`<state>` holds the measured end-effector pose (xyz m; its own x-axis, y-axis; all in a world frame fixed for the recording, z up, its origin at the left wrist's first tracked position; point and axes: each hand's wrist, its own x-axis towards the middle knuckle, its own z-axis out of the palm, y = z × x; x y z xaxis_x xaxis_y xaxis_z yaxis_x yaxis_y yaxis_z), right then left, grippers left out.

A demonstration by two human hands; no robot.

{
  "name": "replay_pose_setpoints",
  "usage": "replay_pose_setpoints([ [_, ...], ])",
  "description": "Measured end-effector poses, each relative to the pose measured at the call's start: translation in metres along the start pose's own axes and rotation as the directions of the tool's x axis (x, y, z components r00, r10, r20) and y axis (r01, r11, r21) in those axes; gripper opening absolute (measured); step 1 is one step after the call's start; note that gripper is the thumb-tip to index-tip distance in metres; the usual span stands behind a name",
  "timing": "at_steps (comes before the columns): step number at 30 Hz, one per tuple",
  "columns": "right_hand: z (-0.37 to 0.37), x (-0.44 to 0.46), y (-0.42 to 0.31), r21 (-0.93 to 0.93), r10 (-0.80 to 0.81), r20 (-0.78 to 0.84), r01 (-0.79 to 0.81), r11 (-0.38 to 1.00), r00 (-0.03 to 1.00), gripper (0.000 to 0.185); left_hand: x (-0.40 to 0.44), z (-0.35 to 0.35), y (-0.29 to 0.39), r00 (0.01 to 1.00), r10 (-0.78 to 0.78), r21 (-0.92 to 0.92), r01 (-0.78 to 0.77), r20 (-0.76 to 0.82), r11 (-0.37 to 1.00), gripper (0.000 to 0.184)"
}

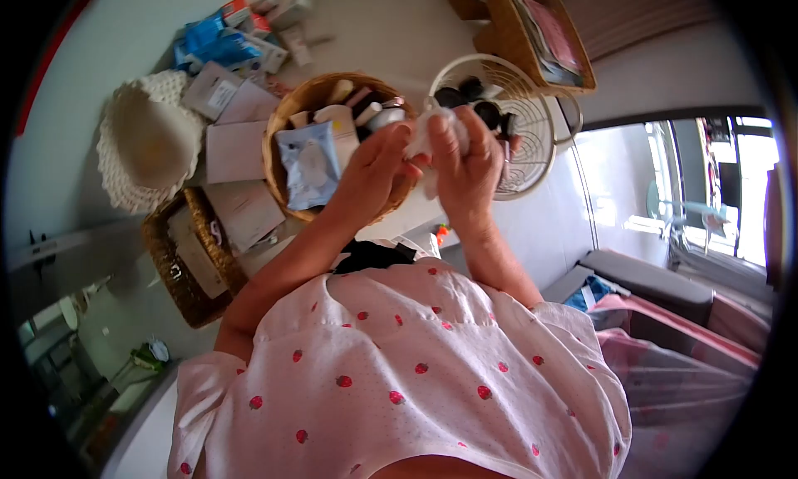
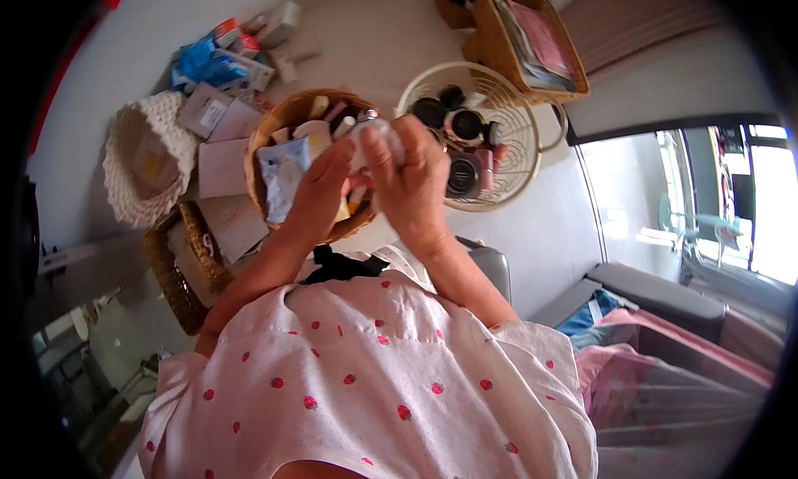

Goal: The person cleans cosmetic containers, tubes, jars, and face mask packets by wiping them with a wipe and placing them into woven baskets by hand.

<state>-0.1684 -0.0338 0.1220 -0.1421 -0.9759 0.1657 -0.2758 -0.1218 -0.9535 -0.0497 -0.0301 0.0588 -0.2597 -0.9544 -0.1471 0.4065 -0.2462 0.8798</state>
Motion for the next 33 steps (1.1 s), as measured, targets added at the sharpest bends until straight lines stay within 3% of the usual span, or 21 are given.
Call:
replay_pose_setpoints([
  [1,0.015,-0.003,0.006,0.087,-0.085,0.034,0.082,0.993,0.996,0.018,-0.007,-0.004,0.003,0.993,-0.117,-0.077,0.115,-0.021,0.99,0.027],
  [2,0.028,0.0,0.006,0.043,-0.186,0.054,0.184,0.982,0.981,0.015,-0.013,-0.009,0.01,1.0,0.025,0.328,-0.02,-0.009,0.944,0.028],
  [3,0.037,0.001,0.004,-0.001,-0.285,0.078,0.286,0.958,0.955,0.013,-0.02,-0.013,0.02,0.988,0.143,0.673,-0.141,0.052,0.726,0.029],
  [4,0.043,0.001,-0.003,-0.113,-0.307,0.155,0.325,0.939,0.939,0.009,-0.025,-0.017,0.027,0.964,0.219,0.899,-0.225,0.149,0.376,0.03],
  [5,0.049,0.001,-0.001,-0.167,-0.367,0.192,0.398,0.902,0.91,0.011,-0.028,-0.021,0.028,0.987,0.16,0.563,-0.127,-0.009,0.817,0.03],
  [6,0.058,0.004,0.006,-0.215,-0.424,0.233,0.471,0.855,0.875,0.013,-0.029,-0.026,0.027,0.994,0.034,0.039,-0.03,-0.108,0.999,0.03],
  [7,0.065,0.005,0.009,-0.256,-0.479,0.277,0.544,0.799,0.833,0.016,-0.031,-0.031,0.029,0.987,-0.11,-0.504,0.035,-0.12,0.863,0.03],
  [8,0.069,0.001,0.008,-0.286,-0.449,0.368,0.559,0.779,0.814,0.029,-0.036,-0.036,0.037,0.989,-0.069,-0.497,-0.007,-0.133,0.867,0.028],
  [11,0.097,-0.009,0.005,-0.195,-0.512,0.382,0.609,0.769,0.769,0.044,-0.044,-0.06,0.038,0.974,-0.074,-0.454,-0.032,-0.214,0.891,0.028],
  [12,0.101,-0.011,0.002,-0.171,-0.489,0.45,0.61,0.774,0.747,0.056,-0.045,-0.059,0.039,0.954,-0.058,-0.343,-0.048,-0.293,0.938,0.03],
  [15,0.115,-0.01,-0.005,-0.059,-0.435,0.548,0.552,0.832,0.714,0.059,-0.045,-0.065,0.054,0.912,-0.071,-0.413,-0.113,-0.403,0.904,0.029],
  [19,0.129,0.0,-0.011,-0.068,-0.471,0.549,0.599,0.798,0.69,0.052,-0.04,-0.09,0.055,0.907,-0.063,-0.472,-0.156,-0.416,0.868,0.029],
  [20,0.136,0.006,-0.009,-0.075,-0.54,0.483,0.647,0.759,0.69,0.043,-0.036,-0.094,0.058,0.908,-0.062,-0.476,-0.158,-0.414,0.865,0.028],
  [22,0.145,0.02,-0.004,-0.083,-0.512,0.48,0.618,0.782,0.713,0.04,-0.024,-0.1,0.063,0.911,-0.065,-0.484,-0.155,-0.407,0.861,0.027],
  [24,0.153,0.036,-0.005,-0.089,-0.511,0.435,0.6,0.795,0.741,0.034,-0.01,-0.099,0.072,0.897,0.0,-0.384,-0.189,-0.442,0.904,0.025],
  [28,0.179,0.074,0.01,0.058,-0.228,0.376,0.223,0.973,0.898,0.025,0.035,-0.137,0.055,0.898,0.016,-0.195,-0.113,-0.44,0.974,0.025],
  [31,0.192,0.117,0.036,-0.202,-0.157,0.319,0.229,0.952,0.935,0.023,0.069,-0.152,0.043,0.847,-0.027,-0.108,-0.036,-0.531,0.994,0.026],
  [33,0.203,0.143,0.063,-0.391,0.001,0.358,0.149,0.908,0.934,0.023,0.089,-0.167,0.026,0.834,-0.032,-0.052,0.004,-0.551,0.999,0.027],
])
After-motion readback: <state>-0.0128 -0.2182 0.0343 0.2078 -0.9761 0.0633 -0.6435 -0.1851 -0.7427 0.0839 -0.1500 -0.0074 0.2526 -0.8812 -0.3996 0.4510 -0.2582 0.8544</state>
